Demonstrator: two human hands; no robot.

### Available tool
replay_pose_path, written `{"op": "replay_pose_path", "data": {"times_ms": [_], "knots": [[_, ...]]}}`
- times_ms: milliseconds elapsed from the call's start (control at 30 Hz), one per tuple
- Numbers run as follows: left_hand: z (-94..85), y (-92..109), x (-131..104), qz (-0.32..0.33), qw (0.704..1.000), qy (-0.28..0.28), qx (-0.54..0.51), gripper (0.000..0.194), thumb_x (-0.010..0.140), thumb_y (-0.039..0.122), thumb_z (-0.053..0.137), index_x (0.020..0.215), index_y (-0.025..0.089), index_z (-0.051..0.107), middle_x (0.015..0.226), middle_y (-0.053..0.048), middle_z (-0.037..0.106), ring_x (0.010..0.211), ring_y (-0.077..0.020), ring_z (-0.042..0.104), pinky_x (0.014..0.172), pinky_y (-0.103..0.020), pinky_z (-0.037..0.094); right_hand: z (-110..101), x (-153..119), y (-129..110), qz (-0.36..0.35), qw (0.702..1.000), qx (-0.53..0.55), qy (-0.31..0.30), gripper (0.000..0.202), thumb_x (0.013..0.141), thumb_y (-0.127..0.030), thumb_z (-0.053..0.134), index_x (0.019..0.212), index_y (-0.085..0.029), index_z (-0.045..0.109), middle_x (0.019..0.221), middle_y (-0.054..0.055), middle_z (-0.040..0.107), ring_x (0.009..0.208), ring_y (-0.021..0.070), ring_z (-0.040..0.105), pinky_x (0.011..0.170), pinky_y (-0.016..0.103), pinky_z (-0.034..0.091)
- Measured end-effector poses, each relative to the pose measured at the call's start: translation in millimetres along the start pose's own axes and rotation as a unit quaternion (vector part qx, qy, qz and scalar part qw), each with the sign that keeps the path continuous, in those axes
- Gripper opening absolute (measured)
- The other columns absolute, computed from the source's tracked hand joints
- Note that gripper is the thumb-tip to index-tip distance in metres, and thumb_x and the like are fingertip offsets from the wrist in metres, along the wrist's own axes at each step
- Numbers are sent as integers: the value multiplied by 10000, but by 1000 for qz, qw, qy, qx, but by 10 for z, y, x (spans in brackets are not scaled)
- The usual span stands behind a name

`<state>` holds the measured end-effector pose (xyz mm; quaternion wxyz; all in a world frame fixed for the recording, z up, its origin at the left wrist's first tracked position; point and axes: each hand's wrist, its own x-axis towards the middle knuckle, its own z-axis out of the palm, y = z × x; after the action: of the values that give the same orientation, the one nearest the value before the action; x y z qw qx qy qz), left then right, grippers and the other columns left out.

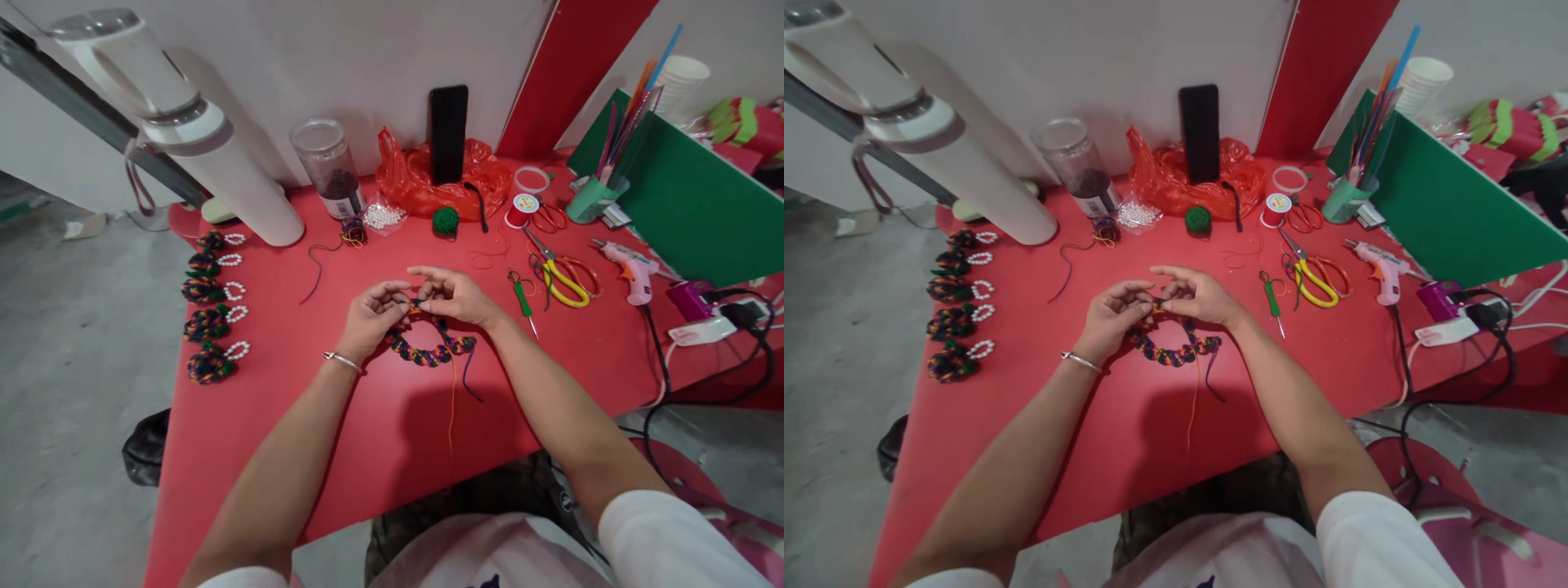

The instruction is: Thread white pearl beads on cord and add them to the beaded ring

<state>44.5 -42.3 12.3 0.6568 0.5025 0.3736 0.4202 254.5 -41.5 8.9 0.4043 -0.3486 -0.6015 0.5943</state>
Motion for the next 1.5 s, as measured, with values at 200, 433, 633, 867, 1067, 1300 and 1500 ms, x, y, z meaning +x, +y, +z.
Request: {"op": "replay_pose_path", "data": {"times_ms": [200, 433, 633, 867, 1067, 1300, 1500], "knots": [[-1, -9, 0, 8, 1000, -1, 0, 435, 719, 338, 862, 1084, 170, 696, 799, 1, 692, 540, -94, 641, 526, -221, 556, -2, -8, -19, 1, 1000, 0, 2, 651, 805, -239, 758, 1427, -200, 569, 868, -12, 680, 743, 110, 597, 684, 238, 512], [1, -17, -2, 13, 1000, -10, 16, 440, 739, 358, 856, 1104, 169, 698, 814, -10, 702, 554, -92, 640, 539, -216, 550, 7, -7, -26, -1, 1000, -6, 1, 668, 809, -274, 774, 1435, -187, 559, 859, -12, 674, 747, 116, 599, 690, 247, 515], [-7, -27, 4, 18, 1000, -14, 16, 469, 739, 354, 857, 1129, 167, 675, 789, -1, 697, 558, -100, 650, 548, -220, 554, -9, -13, -12, -2, 1000, -6, -3, 668, 808, -252, 744, 1445, -193, 551, 833, -25, 661, 724, 113, 587, 692, 255, 515], [2, -22, 13, 26, 1000, -3, 8, 493, 727, 370, 874, 1124, 165, 664, 758, 6, 692, 549, -102, 651, 536, -217, 545, -9, -11, -39, 1, 1000, -4, 2, 643, 801, -249, 752, 1417, -200, 575, 848, -20, 661, 742, 113, 582, 712, 256, 508], [12, -17, 15, 19, 1000, -18, 10, 500, 721, 367, 875, 1129, 171, 663, 779, 3, 702, 554, -98, 655, 541, -216, 549, 3, -11, -45, 3, 1000, 0, 5, 655, 795, -262, 768, 1417, -199, 571, 855, -18, 672, 750, 118, 592, 718, 259, 508], [11, -6, 11, 21, 999, -23, 10, 515, 715, 330, 872, 1153, 165, 659, 778, 6, 704, 546, -92, 644, 549, -215, 542, 5, -17, -35, 7, 1000, 7, 11, 657, 790, -232, 740, 1423, -187, 568, 829, -33, 655, 731, 108, 582, 718, 251, 502], [50, 14, -1, 7, 999, -4, 34, 581, 666, 279, 896, 1184, 159, 663, 782, 3, 710, 587, -104, 657, 573, -215, 541, 6, -4, -22, 2, 1000, 11, 19, 646, 790, -231, 731, 1416, -195, 578, 820, -35, 636, 732, 109, 579, 712, 250, 500]]}}
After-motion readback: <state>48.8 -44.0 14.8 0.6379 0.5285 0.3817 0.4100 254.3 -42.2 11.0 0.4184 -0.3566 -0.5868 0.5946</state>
